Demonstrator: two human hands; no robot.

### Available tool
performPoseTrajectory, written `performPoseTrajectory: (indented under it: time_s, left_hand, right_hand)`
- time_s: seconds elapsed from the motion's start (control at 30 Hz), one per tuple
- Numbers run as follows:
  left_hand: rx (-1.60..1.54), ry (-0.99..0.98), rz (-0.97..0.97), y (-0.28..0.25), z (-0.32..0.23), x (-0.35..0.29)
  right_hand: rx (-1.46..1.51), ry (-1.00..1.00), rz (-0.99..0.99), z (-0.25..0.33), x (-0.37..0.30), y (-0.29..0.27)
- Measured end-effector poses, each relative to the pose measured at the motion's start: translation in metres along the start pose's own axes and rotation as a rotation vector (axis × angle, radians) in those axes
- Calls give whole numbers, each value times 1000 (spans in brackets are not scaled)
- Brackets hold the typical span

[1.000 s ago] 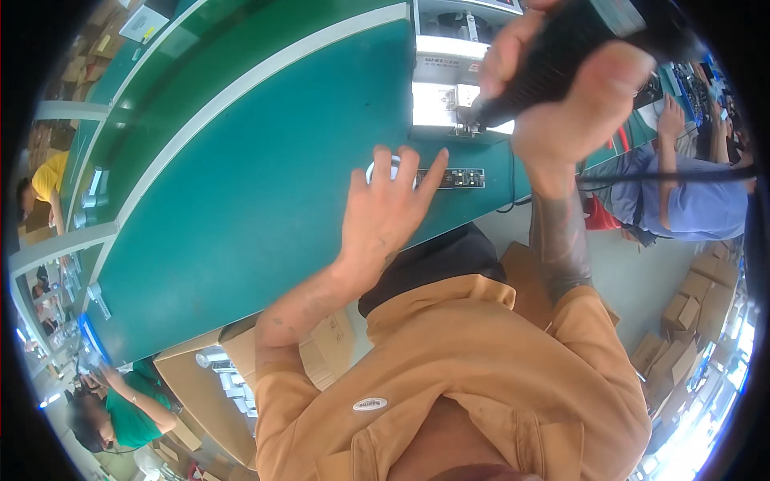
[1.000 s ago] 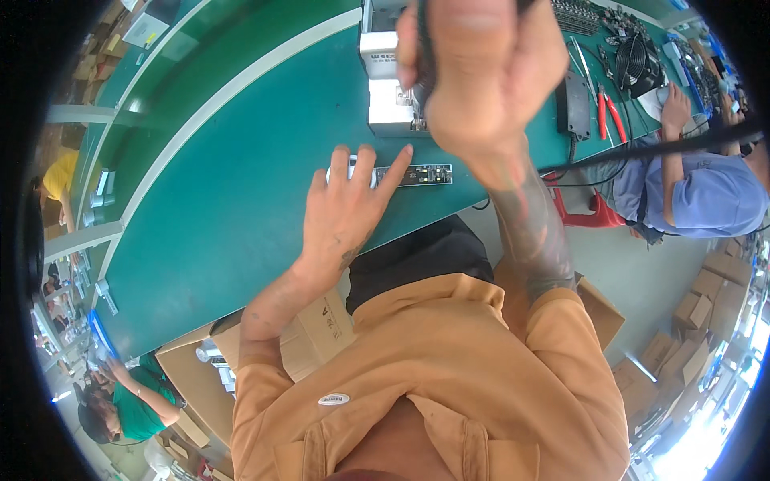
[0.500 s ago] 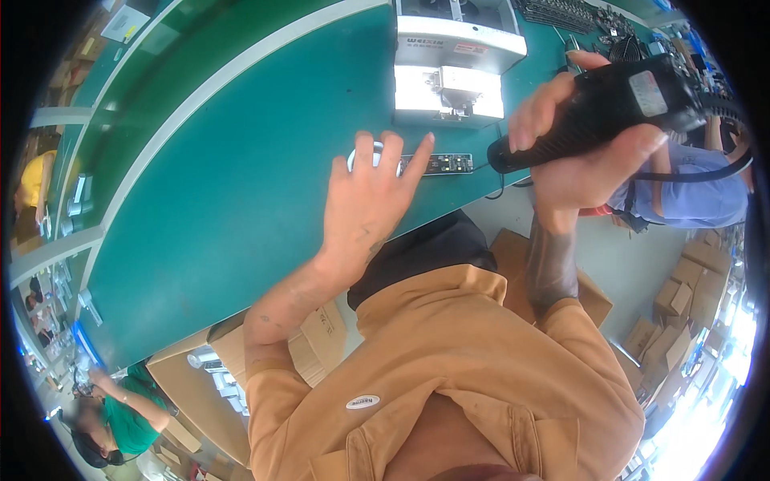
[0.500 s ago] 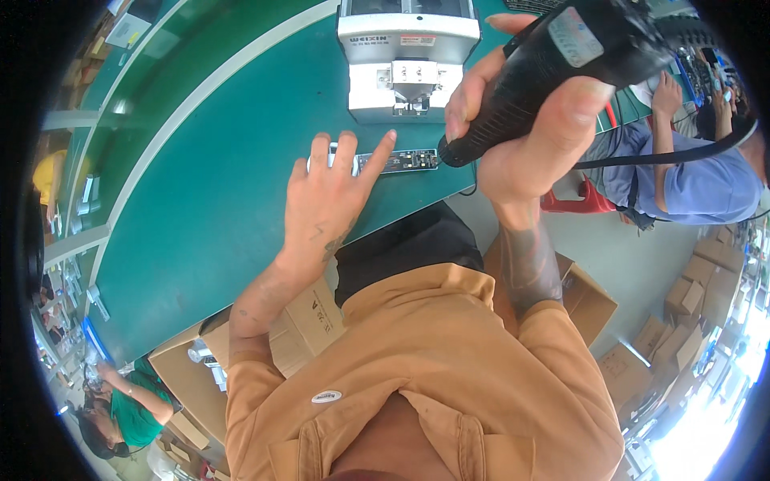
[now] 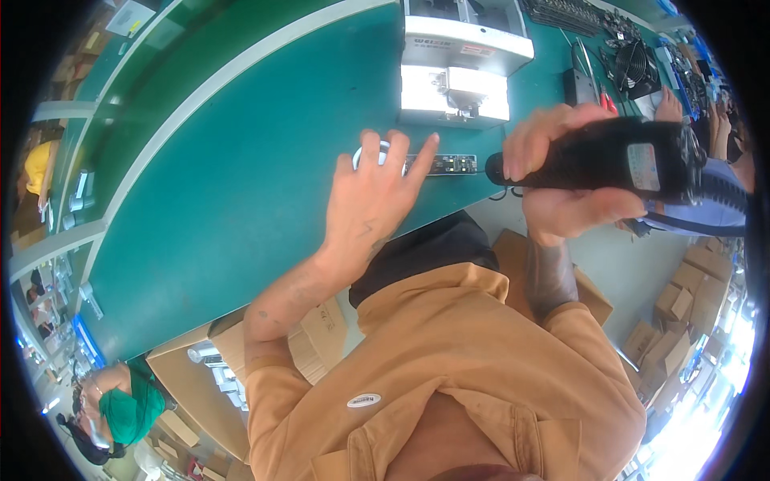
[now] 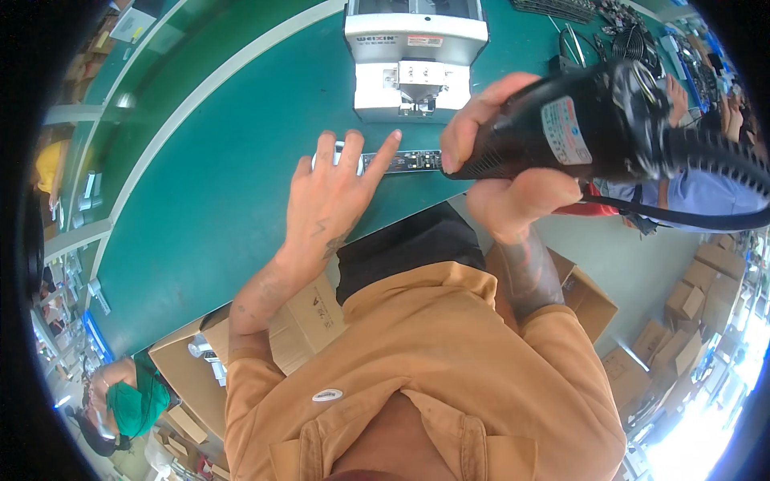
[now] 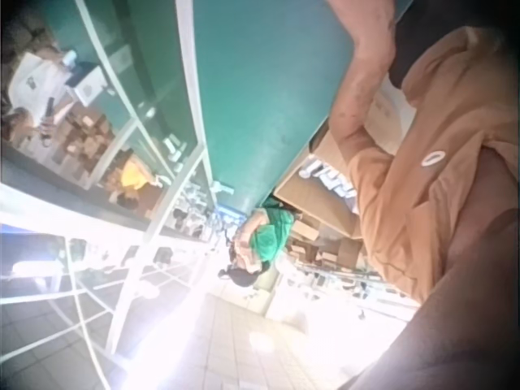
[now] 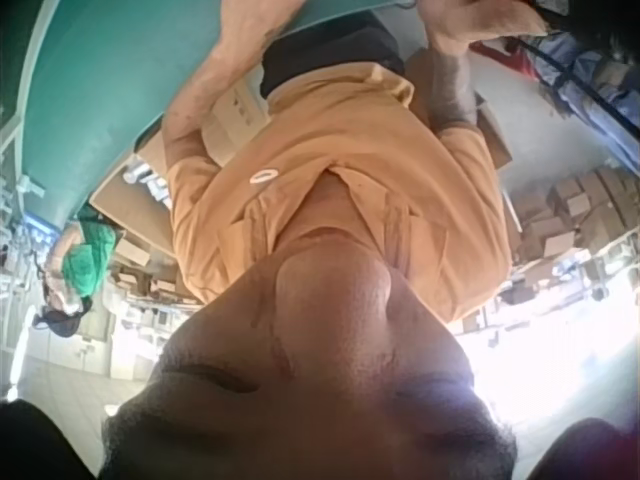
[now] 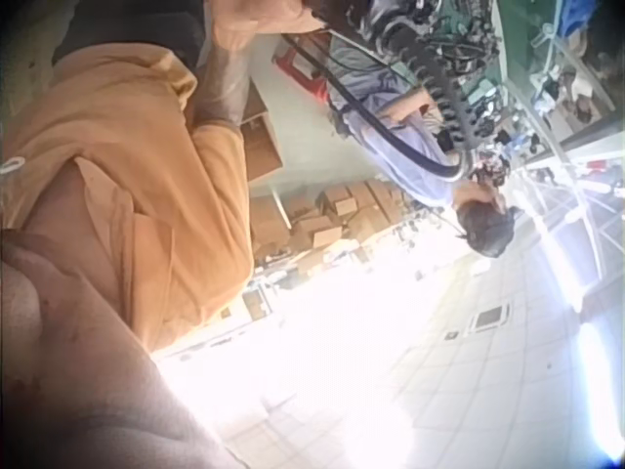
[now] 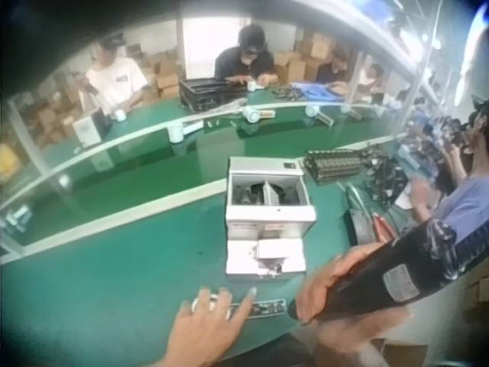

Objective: Assembling and inspecting portable fans on a factory production line.

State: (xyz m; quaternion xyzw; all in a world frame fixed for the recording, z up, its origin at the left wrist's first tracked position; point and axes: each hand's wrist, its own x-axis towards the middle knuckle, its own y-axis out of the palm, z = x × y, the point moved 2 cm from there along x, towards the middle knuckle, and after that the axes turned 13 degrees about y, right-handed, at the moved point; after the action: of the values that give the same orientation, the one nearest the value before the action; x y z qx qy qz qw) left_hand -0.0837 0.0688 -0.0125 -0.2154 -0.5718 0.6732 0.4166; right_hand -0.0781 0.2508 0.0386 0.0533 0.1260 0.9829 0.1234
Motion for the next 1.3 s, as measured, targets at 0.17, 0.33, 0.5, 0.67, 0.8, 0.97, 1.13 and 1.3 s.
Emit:
performPoseTrajectory:
  time_s: [0.17,0.33,0.5,0.67,0.8,0.97,1.13,1.3]
  left_hand:
    - [-29,26,-52,5,5,-1]
    - [-93,31,-75,14,8,-4]
    - [-240,-2,-157,3,18,-3]
    - [-336,-49,-162,-7,39,-11]
    - [-442,-67,-108,-5,46,-11]
    - [-458,-55,-173,-6,46,-7]
    - [-485,-66,-144,-9,45,-5]
    - [-491,-64,-130,-5,46,-5]
  right_hand:
    - [113,9,119,4,17,-11]
    - [370,-364,369,41,45,8]
    - [-141,-318,134,29,74,39]
    - [-179,-341,28,30,71,40]
    - [-54,-187,201,26,56,36]
    - [98,-223,270,6,55,62]
    - [84,-302,314,-2,57,63]
    - [-86,-101,261,2,54,65]
